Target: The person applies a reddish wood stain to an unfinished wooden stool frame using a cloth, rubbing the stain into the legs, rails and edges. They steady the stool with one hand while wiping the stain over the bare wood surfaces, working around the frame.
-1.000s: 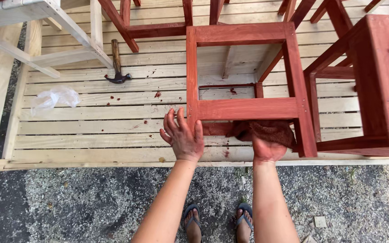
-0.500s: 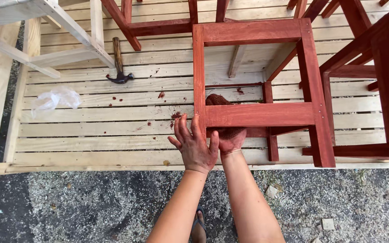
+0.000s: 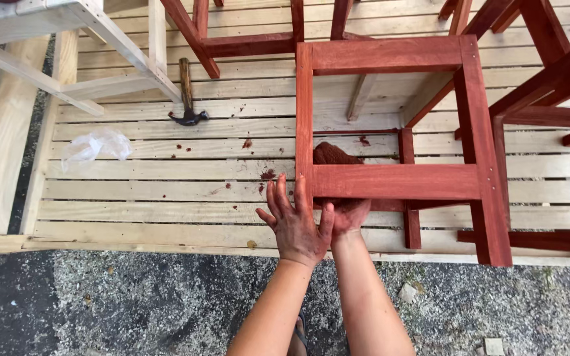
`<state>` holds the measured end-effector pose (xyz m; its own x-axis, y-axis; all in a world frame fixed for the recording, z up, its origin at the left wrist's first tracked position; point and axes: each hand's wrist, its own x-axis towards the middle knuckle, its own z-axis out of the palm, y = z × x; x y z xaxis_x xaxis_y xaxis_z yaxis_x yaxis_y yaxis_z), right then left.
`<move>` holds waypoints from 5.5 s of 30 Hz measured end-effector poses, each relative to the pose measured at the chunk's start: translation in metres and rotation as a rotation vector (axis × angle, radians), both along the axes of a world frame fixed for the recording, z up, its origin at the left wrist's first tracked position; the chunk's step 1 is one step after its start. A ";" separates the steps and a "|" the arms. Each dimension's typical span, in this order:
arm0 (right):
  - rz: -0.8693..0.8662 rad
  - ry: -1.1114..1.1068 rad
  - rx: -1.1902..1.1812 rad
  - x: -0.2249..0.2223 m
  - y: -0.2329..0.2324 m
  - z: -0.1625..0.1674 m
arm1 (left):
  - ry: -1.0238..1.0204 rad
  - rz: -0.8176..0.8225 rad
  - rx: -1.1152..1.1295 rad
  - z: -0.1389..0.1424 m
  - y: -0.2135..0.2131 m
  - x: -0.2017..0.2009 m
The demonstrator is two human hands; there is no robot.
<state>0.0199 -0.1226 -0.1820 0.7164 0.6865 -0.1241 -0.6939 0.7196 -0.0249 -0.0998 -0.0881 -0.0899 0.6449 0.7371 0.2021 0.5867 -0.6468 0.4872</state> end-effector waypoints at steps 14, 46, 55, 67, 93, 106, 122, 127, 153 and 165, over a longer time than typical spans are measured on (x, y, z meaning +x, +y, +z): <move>0.047 0.093 -0.117 -0.007 -0.018 -0.006 | 0.061 -0.014 -0.023 0.001 -0.001 -0.001; -0.213 -0.042 0.193 0.072 -0.154 0.024 | 0.196 0.059 -0.002 -0.003 0.007 -0.004; -0.282 -0.051 0.002 0.050 -0.175 0.029 | 0.205 0.036 0.023 0.004 0.007 -0.002; -0.317 -0.045 -0.028 0.029 -0.181 0.024 | 0.239 0.050 0.048 0.001 0.008 -0.002; -0.108 0.144 0.132 -0.019 -0.057 -0.020 | 0.151 -0.006 0.011 -0.001 0.001 0.003; -0.102 0.054 -0.063 -0.014 -0.079 0.007 | 0.152 0.006 0.021 -0.003 0.005 0.000; -0.349 0.110 0.122 0.040 -0.127 0.017 | 0.185 -0.029 0.043 -0.005 0.003 0.004; -0.002 0.176 -0.103 -0.024 -0.042 0.007 | 0.157 -0.021 0.026 -0.005 0.002 0.003; -0.142 0.284 -1.271 0.020 -0.043 0.103 | -0.032 -0.008 0.016 -0.013 -0.006 0.004; 0.512 -0.186 -0.559 -0.011 -0.037 0.099 | -0.247 0.033 -0.037 -0.021 -0.001 0.009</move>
